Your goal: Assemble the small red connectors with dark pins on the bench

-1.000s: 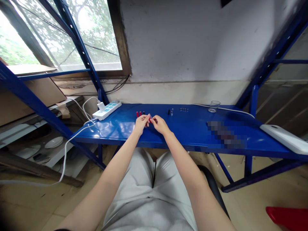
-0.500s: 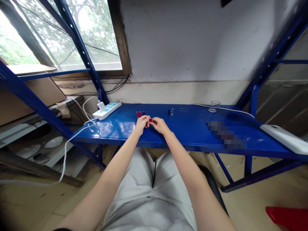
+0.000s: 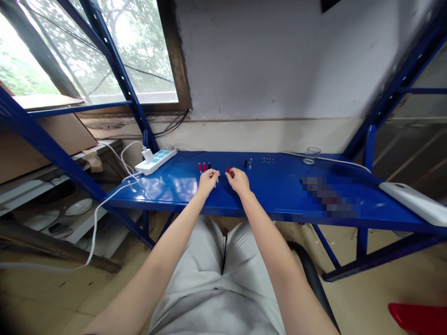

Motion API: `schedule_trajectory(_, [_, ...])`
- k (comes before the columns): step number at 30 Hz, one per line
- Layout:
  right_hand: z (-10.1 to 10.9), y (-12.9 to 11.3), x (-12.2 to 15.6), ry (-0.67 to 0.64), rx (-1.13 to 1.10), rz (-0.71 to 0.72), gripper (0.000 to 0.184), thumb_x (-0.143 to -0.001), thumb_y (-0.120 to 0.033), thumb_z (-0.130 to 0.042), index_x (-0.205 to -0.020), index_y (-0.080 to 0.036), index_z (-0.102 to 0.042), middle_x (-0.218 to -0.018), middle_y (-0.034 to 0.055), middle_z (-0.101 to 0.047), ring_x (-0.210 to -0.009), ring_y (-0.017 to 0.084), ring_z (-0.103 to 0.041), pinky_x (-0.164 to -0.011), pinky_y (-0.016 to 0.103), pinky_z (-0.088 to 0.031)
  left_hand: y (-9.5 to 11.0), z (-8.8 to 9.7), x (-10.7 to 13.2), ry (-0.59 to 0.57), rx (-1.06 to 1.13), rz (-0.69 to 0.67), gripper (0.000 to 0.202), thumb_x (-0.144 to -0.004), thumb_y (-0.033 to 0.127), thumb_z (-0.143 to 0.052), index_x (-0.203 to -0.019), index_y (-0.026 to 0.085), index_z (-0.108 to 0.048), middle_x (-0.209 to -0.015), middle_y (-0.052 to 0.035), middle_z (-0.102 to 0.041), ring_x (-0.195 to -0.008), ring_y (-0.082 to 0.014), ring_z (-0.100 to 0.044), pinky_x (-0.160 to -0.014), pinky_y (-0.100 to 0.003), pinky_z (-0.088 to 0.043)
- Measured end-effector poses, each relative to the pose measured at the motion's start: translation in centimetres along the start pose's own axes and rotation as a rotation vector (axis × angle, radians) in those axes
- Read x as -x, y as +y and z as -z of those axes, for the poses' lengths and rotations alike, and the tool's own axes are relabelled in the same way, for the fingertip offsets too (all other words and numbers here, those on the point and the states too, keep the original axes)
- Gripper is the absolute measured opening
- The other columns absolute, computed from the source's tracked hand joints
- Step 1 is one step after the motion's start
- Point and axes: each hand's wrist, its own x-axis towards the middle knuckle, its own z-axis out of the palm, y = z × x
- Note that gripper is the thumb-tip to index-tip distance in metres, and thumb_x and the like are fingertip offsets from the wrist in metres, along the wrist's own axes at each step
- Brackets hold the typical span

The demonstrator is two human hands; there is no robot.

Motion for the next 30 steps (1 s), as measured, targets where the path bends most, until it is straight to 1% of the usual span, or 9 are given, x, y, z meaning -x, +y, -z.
schedule_trajectory(3, [0.3, 0.4, -0.3, 0.007, 0.031, -0.101, 0.023, -0.079, -0.038, -0.049, -0.074, -0.019, -0.06, -0.069, 0.0051, -0.063, -0.061, 0.016, -0.055, -0.055, 0.025, -0.038, 0.1, 0.1, 0.1, 0.007, -0.025, 0.009, 0.025, -0.077, 0.038, -0.047, -0.066, 0.017, -0.055, -0.051, 0.0033, -0.05, -0.042, -0.0068, -0.044, -0.046, -0.02, -0.035])
schedule_trajectory(6, [0.7, 1.2, -0.8, -0.005, 0.059, -0.168, 0.022, -0.078, -0.037, -0.051, -0.074, -0.018, -0.06, -0.072, 0.0058, -0.064, -0.064, 0.016, -0.057, -0.058, 0.025, -0.039, 0.1, 0.1, 0.1, 0.006, -0.028, 0.004, 0.025, -0.077, 0.038, -0.047, -0.066, 0.017, -0.055, -0.05, 0.003, -0.051, -0.043, -0.0074, -0.044, -0.047, -0.02, -0.035])
schedule_trajectory(11, [2.1, 3.3, -2.2, -0.057, 0.141, -0.203, 0.02, -0.076, -0.034, -0.053, -0.078, -0.016, -0.062, -0.079, 0.0083, -0.065, -0.07, 0.017, -0.06, -0.061, 0.025, -0.041, 0.1, 0.1, 0.1, -0.005, -0.02, 0.009, 0.025, -0.077, 0.038, -0.047, -0.066, 0.017, -0.055, -0.051, 0.0026, -0.051, -0.044, -0.0079, -0.045, -0.048, -0.02, -0.035])
schedule_trajectory(15, [3.3, 5.2, -3.1, -0.101, 0.218, -0.281, 0.02, -0.075, -0.033, -0.054, -0.08, -0.015, -0.063, -0.077, 0.009, -0.065, -0.072, 0.019, -0.06, -0.06, 0.026, -0.041, -0.2, 0.1, 0.0, -0.001, -0.028, 0.012, 0.024, -0.076, 0.037, -0.048, -0.065, 0.017, -0.055, -0.052, 0.0023, -0.052, -0.044, -0.0079, -0.045, -0.048, -0.02, -0.035])
schedule_trajectory(20, [3.9, 6.9, -3.9, -0.134, 0.258, -0.324, 0.021, -0.073, -0.031, -0.056, -0.082, -0.014, -0.064, -0.079, 0.0102, -0.065, -0.076, 0.02, -0.061, -0.061, 0.026, -0.042, -0.2, 0.1, 0.0, -0.013, -0.017, 0.019, 0.023, -0.077, 0.037, -0.048, -0.065, 0.018, -0.055, -0.052, 0.0022, -0.052, -0.045, -0.008, -0.046, -0.048, -0.02, -0.035])
schedule_trajectory(24, [3.7, 7.3, -4.2, -0.175, 0.279, -0.339, 0.02, -0.073, -0.03, -0.056, -0.083, -0.015, -0.064, -0.082, 0.0105, -0.066, -0.079, 0.022, -0.062, -0.062, 0.027, -0.043, 0.0, 0.2, 0.1, -0.021, -0.023, 0.026, 0.024, -0.077, 0.037, -0.048, -0.065, 0.017, -0.055, -0.052, 0.0019, -0.053, -0.045, -0.0083, -0.047, -0.048, -0.02, -0.035])
schedule_trajectory(27, [3.4, 7.1, -4.4, -0.204, 0.281, -0.339, 0.021, -0.074, -0.031, -0.056, -0.085, -0.015, -0.064, -0.084, 0.0111, -0.066, -0.08, 0.023, -0.062, -0.062, 0.027, -0.043, 0.0, 0.2, 0.1, -0.023, -0.031, 0.02, 0.024, -0.077, 0.037, -0.047, -0.065, 0.017, -0.055, -0.052, 0.0019, -0.053, -0.045, -0.0082, -0.046, -0.048, -0.02, -0.035])
schedule_trajectory(30, [3.2, 6.9, -4.6, -0.205, 0.284, -0.333, 0.024, -0.074, -0.031, -0.055, -0.089, -0.014, -0.064, -0.086, 0.012, -0.066, -0.081, 0.023, -0.062, -0.062, 0.028, -0.043, -0.1, 0.2, 0.1, -0.021, -0.026, 0.011, 0.025, -0.077, 0.038, -0.047, -0.066, 0.017, -0.055, -0.053, 0.0018, -0.053, -0.045, -0.0081, -0.046, -0.048, -0.02, -0.035])
